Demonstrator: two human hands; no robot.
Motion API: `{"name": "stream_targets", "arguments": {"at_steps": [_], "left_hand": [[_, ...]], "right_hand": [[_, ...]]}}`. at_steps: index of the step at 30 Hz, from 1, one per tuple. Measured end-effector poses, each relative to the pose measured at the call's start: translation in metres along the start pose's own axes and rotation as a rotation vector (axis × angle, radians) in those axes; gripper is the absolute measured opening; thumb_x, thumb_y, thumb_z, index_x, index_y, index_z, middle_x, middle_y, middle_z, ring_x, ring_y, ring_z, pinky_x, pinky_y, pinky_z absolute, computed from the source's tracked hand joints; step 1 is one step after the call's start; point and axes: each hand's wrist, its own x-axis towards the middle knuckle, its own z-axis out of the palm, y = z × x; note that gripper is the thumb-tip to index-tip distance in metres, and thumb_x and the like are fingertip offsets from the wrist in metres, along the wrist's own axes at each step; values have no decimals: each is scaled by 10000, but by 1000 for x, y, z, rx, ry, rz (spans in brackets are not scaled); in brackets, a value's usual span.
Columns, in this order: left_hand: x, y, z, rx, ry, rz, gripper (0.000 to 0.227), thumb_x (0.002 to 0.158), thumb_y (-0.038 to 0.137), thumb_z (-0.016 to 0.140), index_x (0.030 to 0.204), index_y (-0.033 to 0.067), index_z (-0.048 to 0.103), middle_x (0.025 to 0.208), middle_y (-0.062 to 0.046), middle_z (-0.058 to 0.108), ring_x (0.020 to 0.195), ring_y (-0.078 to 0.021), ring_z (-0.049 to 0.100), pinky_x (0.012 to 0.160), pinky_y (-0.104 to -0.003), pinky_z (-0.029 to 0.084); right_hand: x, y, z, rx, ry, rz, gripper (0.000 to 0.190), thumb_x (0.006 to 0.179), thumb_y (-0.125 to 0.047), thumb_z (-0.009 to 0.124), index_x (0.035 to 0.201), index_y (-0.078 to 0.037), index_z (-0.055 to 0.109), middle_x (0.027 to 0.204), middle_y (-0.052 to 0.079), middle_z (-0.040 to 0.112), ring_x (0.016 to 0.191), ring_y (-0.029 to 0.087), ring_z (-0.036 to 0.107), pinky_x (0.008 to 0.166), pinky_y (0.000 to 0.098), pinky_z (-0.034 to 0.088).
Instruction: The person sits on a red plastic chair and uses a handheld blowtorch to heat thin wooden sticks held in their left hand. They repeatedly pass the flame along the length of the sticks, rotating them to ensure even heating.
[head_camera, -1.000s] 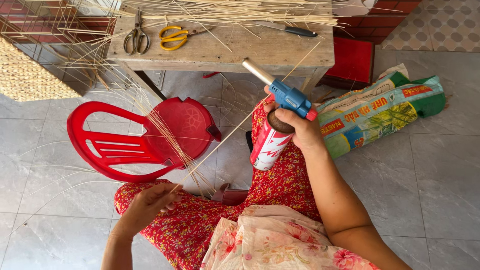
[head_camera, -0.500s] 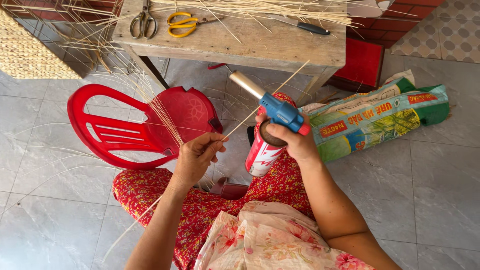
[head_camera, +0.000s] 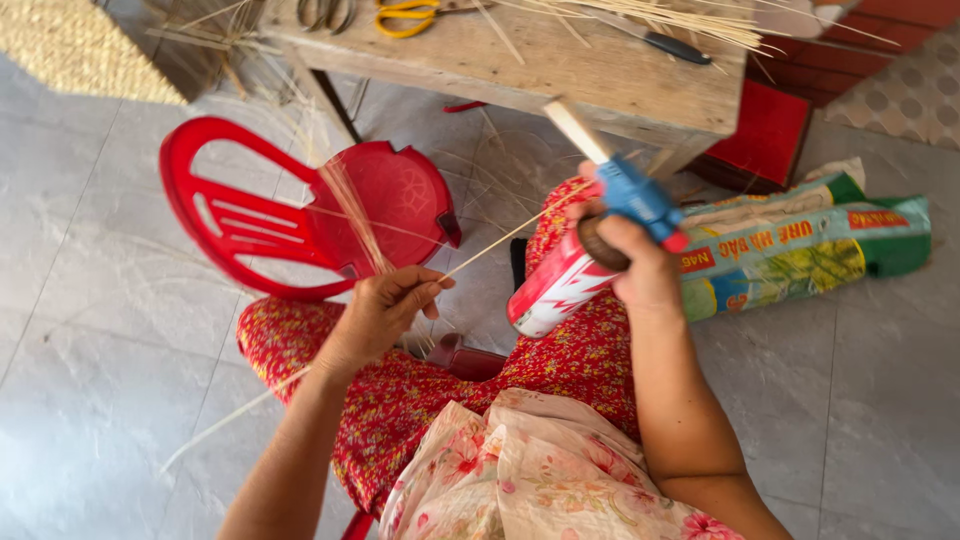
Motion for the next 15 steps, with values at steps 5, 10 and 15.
{"name": "stream_targets", "arguments": {"at_steps": [5,10,15], "left_hand": [[-31,-29,-62,201,97,128,239,982,226,659,1145,85,761,858,2,784,732,-46,714,661,-241,593],[-97,-53,-143,283,235,-166,250,937,209,714,1138,81,787,892,-29,789,765,-117,681,702,-304,581],[-161,-78,-192,163,579,-99,196,1026,94,641,1167,56,771,917,-51,741,803,-65,654,657,-249,504]], "right_hand": [[18,2,-41,19,158,-131,607,936,-180,722,1462,46,522,1368,134,649,1065,262,704,897,406,589],[24,4,-66,31,183,-140,637,950,-250,751,1497,-5,536,1507,131,595,1080,274,699,917,444,607],[26,10,-57,-15,77,-85,649,971,-321,774,1524,-73,541,1588,92,534,1148,282,680,949,449,600]]}}
